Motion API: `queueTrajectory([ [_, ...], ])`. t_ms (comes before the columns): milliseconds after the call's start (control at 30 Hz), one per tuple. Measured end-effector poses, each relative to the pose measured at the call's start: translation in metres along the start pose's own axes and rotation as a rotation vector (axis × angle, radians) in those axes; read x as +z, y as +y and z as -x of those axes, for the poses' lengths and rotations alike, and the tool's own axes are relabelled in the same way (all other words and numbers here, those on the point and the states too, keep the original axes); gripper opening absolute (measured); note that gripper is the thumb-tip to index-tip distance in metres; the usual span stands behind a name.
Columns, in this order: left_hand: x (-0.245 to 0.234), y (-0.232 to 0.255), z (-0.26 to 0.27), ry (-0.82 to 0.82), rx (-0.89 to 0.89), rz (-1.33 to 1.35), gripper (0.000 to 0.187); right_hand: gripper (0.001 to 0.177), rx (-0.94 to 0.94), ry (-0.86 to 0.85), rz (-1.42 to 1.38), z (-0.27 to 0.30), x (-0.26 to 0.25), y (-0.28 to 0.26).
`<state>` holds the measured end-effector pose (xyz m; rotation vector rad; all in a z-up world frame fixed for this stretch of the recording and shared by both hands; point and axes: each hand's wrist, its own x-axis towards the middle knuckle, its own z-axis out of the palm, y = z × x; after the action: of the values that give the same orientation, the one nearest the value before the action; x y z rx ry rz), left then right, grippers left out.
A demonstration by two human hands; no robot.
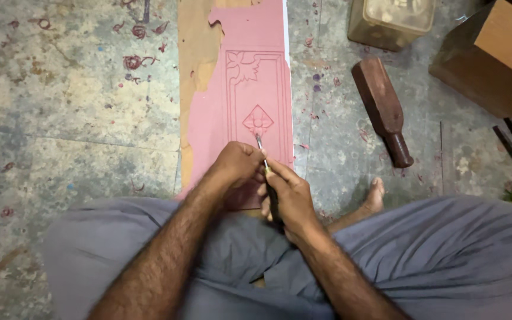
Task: The person carves a decorative floral design into a piece of wood using a small carving tool while sitting on the floor.
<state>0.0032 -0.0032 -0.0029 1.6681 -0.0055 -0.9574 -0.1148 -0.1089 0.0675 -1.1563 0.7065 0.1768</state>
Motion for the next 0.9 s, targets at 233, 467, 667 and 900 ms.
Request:
queueTrajectory([
  [233, -0.001, -0.004, 0.004, -0.102, -0.107, 0.053, 0.027, 0.045, 0.036, -0.017, 0.045, 0.015, -0.007, -0.005],
  [467, -0.001, -0.001, 0.0, -0.056, -0.088, 0.097, 0.032, 0.046, 0.029, -0.048, 0.008, 0.005, -0.004, -0.008],
  [667, -0.002, 0.001, 0.001, -0.058, -0.085, 0.088, 0.027, 0.046, 0.068, -0.033, -0.01, 0.006, -0.005, -0.013],
  [900, -0.001, 0.01, 0.007, -0.049, -0.113, 0.127, 0.031, 0.045, 0.087, -0.021, -0.021, 0.005, -0.004, -0.017],
])
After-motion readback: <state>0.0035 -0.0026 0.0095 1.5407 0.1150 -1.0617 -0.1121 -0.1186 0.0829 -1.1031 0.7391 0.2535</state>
